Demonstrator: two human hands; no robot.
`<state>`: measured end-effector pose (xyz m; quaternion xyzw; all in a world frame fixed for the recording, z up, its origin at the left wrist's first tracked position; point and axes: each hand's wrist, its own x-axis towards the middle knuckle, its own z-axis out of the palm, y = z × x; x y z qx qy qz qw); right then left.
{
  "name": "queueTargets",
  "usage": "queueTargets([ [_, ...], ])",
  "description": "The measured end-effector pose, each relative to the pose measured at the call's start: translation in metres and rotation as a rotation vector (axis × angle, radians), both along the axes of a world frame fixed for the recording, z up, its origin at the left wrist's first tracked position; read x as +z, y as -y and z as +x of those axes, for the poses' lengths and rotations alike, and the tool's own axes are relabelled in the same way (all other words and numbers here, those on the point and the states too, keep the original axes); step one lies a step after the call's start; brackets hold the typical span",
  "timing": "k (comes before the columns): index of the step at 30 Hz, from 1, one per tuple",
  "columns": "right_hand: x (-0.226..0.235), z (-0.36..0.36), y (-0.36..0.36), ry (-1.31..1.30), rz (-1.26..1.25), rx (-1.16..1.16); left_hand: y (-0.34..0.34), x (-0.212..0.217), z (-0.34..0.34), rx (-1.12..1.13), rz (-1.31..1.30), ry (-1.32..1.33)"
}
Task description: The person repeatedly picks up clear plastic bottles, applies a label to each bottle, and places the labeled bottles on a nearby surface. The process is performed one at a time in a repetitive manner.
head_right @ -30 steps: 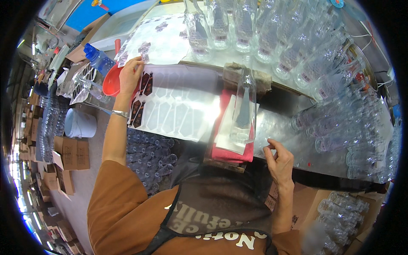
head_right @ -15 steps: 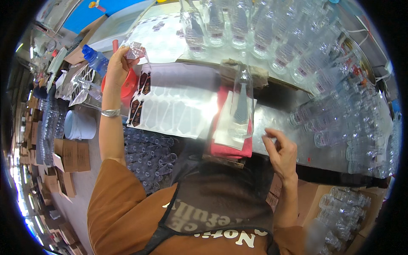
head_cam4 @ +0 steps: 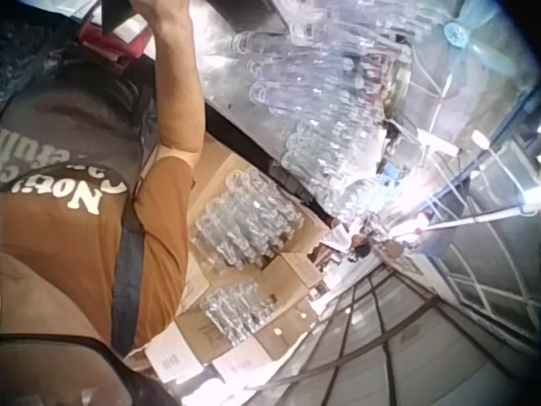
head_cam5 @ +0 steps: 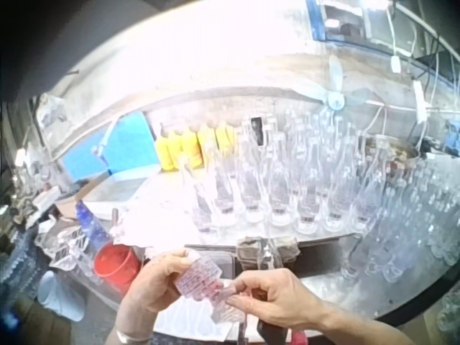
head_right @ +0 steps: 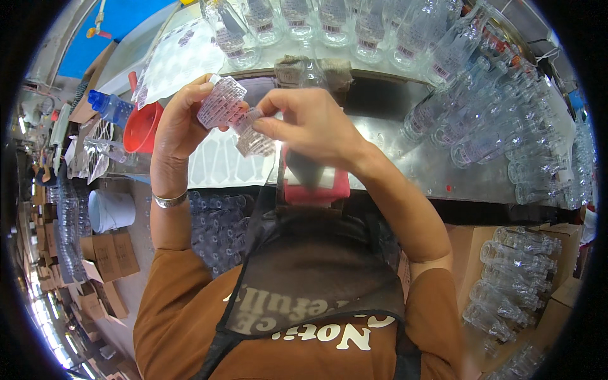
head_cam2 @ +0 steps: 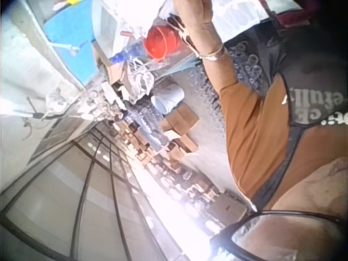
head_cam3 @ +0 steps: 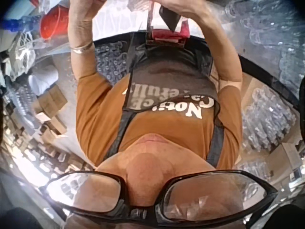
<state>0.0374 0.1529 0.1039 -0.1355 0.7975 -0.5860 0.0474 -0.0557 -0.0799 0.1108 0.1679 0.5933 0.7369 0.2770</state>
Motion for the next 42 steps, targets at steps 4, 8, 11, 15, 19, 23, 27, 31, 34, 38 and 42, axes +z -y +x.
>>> queueTargets([
  [4,-0.021,0.01,0.002,-0.13,-0.009,-0.071,-0.001,-0.015,0.002,-0.044,0.018,0.075],
  [8,-0.021,0.015,0.0,-0.112,0.017,-0.095,-0.004,-0.025,0.003,-0.063,0.038,0.096],
  [11,-0.02,0.019,0.0,-0.1,-0.021,-0.057,-0.003,-0.031,0.004,0.0,0.031,0.126],
  [15,-0.03,0.018,-0.004,-0.047,-0.102,-0.078,-0.006,-0.028,0.009,-0.009,0.109,0.152],
  [19,-0.028,0.019,-0.004,0.022,-0.162,-0.12,-0.009,-0.037,0.013,0.012,0.138,0.136],
  [23,-0.026,0.023,-0.006,0.056,-0.163,-0.123,-0.017,-0.035,0.025,0.081,0.204,0.179],
  [27,-0.022,0.025,-0.005,0.05,-0.139,-0.11,-0.024,-0.038,0.035,0.16,0.005,-0.112],
  [31,-0.03,0.022,-0.009,0.062,-0.114,-0.122,-0.02,-0.047,0.036,0.142,0.076,-0.354],
  [34,-0.034,0.02,-0.012,0.125,-0.154,-0.114,-0.026,-0.038,0.049,0.155,0.071,-0.453],
  [38,-0.038,0.017,-0.016,0.225,-0.266,-0.09,-0.021,-0.04,0.047,0.097,-0.034,-0.811],
  [42,-0.04,0.015,-0.019,0.228,-0.248,-0.104,-0.015,-0.039,0.052,0.145,0.13,-0.642],
])
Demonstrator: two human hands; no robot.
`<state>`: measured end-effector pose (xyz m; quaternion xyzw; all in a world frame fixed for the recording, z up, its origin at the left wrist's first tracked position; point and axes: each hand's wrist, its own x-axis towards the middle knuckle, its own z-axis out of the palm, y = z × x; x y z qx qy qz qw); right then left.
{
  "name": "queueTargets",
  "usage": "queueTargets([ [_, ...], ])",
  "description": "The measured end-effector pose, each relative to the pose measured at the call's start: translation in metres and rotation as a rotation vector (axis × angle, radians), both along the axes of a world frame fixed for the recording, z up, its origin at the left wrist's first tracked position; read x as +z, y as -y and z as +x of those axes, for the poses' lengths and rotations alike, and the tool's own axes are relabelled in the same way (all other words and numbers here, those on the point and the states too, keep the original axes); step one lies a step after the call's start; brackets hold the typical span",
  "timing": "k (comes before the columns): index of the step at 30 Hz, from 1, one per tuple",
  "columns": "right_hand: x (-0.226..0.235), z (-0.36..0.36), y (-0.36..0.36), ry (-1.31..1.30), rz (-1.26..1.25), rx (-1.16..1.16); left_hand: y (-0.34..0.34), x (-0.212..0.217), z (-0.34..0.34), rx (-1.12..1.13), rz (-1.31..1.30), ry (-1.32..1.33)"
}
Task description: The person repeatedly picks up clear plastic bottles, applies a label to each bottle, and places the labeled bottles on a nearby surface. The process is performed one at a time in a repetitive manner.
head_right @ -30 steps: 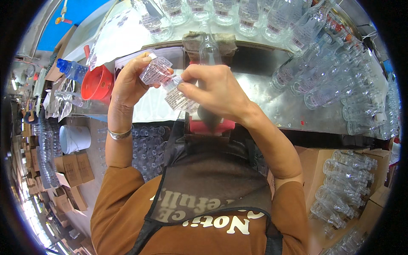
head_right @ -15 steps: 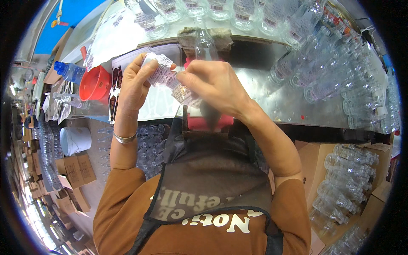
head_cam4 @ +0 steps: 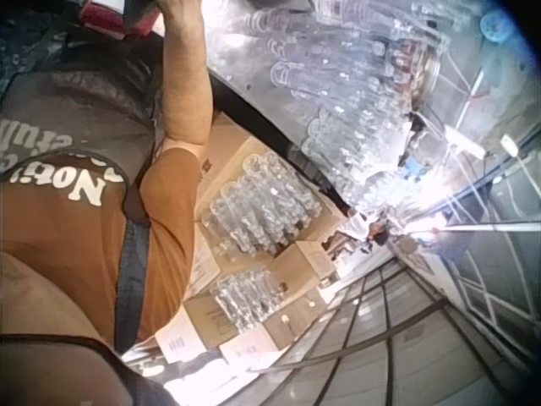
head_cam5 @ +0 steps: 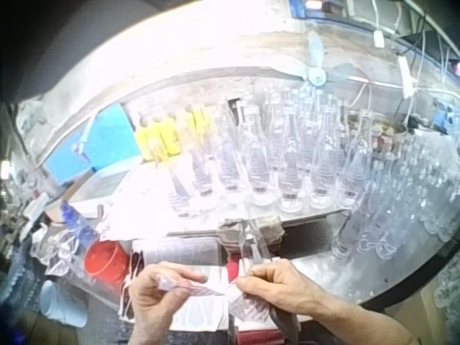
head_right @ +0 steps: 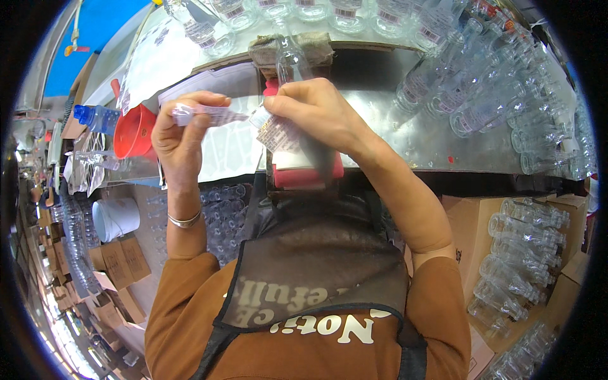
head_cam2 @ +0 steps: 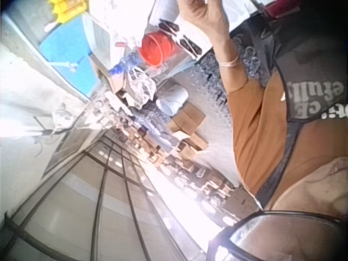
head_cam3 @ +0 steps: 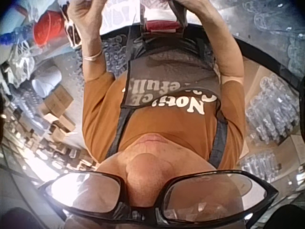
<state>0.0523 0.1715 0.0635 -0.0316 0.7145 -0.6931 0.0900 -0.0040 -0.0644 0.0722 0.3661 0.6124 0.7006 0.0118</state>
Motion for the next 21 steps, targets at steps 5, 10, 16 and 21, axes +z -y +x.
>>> queueTargets([
  [5,-0.001,0.006,-0.004,-0.015,0.009,-0.086,0.02,0.012,-0.043,0.291,-0.107,0.413],
  [10,0.004,0.026,-0.005,0.034,-0.039,-0.096,0.087,-0.001,-0.179,1.028,-0.708,-0.164],
  [16,-0.001,0.045,-0.011,0.076,-0.088,-0.192,0.093,-0.042,-0.209,0.981,-0.967,-0.698],
  [21,-0.007,0.053,-0.029,0.108,-0.106,-0.183,0.085,-0.052,-0.168,0.863,-0.942,-0.858],
])
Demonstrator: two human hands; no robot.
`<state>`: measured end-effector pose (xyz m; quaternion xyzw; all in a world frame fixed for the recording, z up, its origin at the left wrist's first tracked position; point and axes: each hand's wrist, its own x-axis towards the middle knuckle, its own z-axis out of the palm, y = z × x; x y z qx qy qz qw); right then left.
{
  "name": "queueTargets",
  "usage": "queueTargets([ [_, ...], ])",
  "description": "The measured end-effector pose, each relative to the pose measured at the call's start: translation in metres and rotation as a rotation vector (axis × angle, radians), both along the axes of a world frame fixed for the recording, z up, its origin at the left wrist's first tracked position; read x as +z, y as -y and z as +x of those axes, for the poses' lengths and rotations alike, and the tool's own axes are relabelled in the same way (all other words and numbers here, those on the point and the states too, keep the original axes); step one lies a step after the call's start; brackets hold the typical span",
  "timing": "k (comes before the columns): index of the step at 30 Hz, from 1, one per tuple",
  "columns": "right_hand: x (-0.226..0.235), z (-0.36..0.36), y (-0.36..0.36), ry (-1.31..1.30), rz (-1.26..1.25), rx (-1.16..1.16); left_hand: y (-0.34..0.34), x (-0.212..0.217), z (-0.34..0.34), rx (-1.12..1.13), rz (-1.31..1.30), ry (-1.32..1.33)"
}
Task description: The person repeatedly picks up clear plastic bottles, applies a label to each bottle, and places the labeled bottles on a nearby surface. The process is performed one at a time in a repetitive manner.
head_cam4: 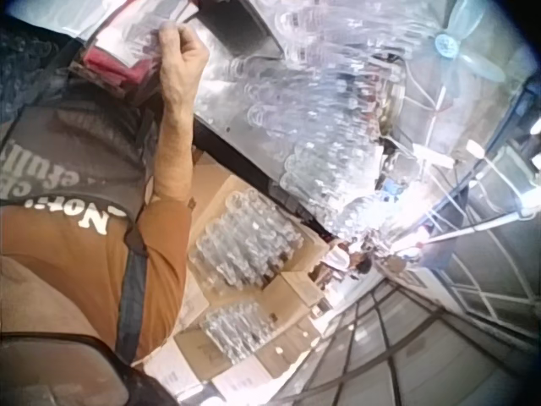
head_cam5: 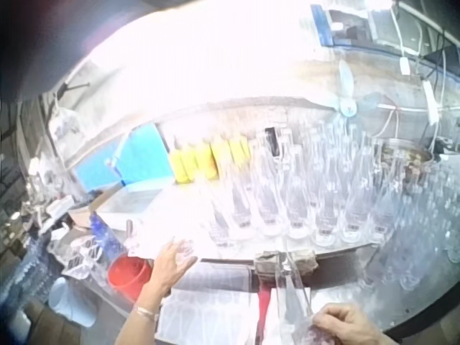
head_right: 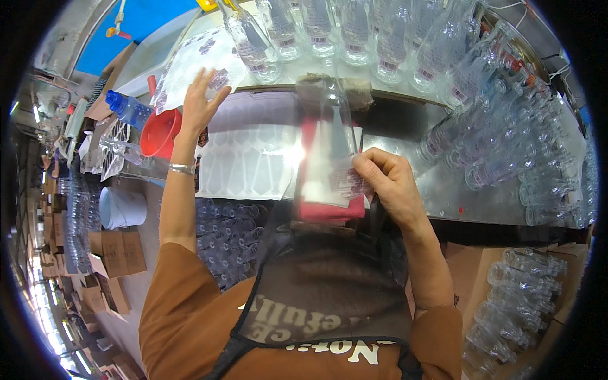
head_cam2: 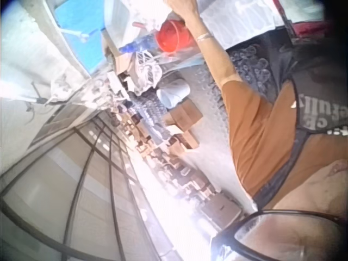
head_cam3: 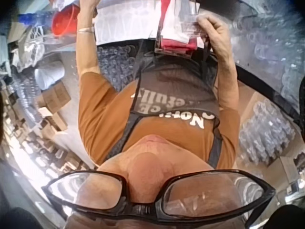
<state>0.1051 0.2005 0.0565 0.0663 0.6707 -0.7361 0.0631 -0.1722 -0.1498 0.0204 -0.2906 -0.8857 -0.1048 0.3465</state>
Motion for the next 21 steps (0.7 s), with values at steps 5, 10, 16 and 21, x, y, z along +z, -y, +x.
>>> queueTargets([
  [5,0.004,-0.006,0.007,-0.043,0.013,0.046,-0.053,0.023,0.096,-0.271,0.646,0.677],
  [10,0.01,-0.004,0.01,-0.13,0.039,0.06,-0.136,0.058,0.175,-0.66,0.483,1.244],
  [16,-0.002,0.002,0.004,-0.11,0.082,-0.02,-0.138,0.064,0.159,-0.669,0.536,1.466],
  [21,-0.024,0.007,-0.005,-0.168,0.125,-0.078,-0.149,0.078,0.129,-0.648,0.737,0.959],
])
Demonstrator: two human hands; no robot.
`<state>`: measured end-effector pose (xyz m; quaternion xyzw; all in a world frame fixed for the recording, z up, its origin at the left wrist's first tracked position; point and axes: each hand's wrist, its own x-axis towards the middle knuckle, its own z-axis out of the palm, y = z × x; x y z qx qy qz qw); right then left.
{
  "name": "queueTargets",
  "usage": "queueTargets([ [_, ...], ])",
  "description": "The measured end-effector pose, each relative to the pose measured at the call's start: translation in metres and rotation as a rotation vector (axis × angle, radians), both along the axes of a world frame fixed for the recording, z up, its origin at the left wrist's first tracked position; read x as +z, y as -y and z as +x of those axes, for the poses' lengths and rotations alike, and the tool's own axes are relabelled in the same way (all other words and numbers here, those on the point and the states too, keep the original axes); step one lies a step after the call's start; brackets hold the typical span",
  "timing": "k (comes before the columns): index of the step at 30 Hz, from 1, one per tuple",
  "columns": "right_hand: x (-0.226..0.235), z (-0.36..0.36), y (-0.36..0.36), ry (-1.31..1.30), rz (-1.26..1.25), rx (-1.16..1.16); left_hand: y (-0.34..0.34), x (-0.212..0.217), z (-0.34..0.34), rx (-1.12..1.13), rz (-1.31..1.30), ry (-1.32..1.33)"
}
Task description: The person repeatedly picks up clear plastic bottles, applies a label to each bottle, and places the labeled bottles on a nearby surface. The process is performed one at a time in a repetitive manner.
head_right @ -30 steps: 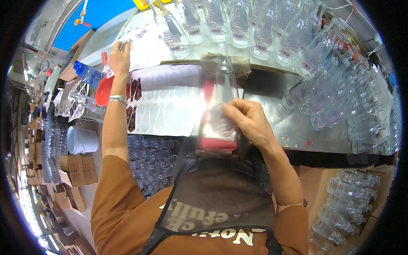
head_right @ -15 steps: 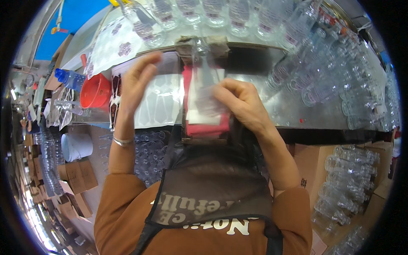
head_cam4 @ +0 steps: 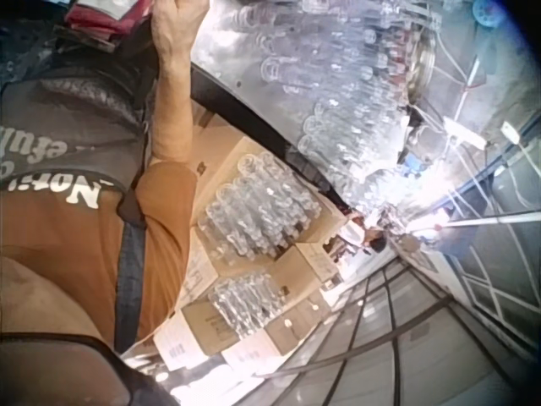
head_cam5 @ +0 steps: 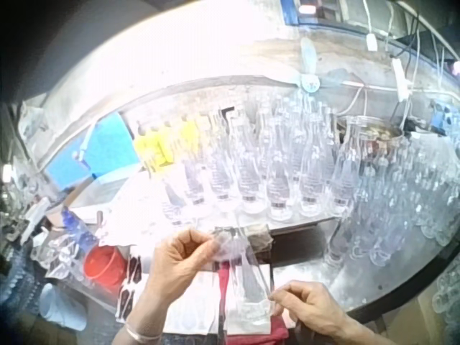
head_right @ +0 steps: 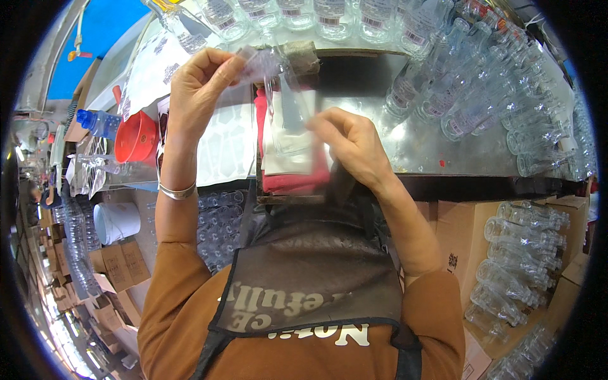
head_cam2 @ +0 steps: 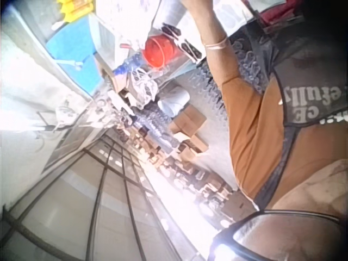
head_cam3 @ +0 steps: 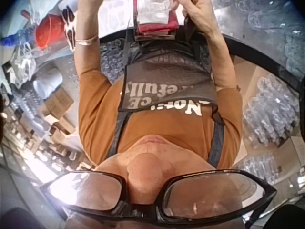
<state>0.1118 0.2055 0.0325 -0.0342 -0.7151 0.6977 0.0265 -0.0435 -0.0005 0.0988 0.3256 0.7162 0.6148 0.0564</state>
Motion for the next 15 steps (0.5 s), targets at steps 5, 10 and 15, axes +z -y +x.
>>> queueTargets([
  [5,-0.009,0.004,-0.009,0.035,0.007,-0.023,-0.021,-0.015,0.031,0.131,-0.291,-0.842],
  [10,-0.023,0.004,-0.018,0.07,-0.019,-0.029,-0.003,-0.046,0.066,0.053,-0.453,-0.785],
  [15,-0.032,-0.016,-0.01,0.038,-0.003,-0.105,0.004,-0.057,0.066,0.126,-0.31,-0.516],
])
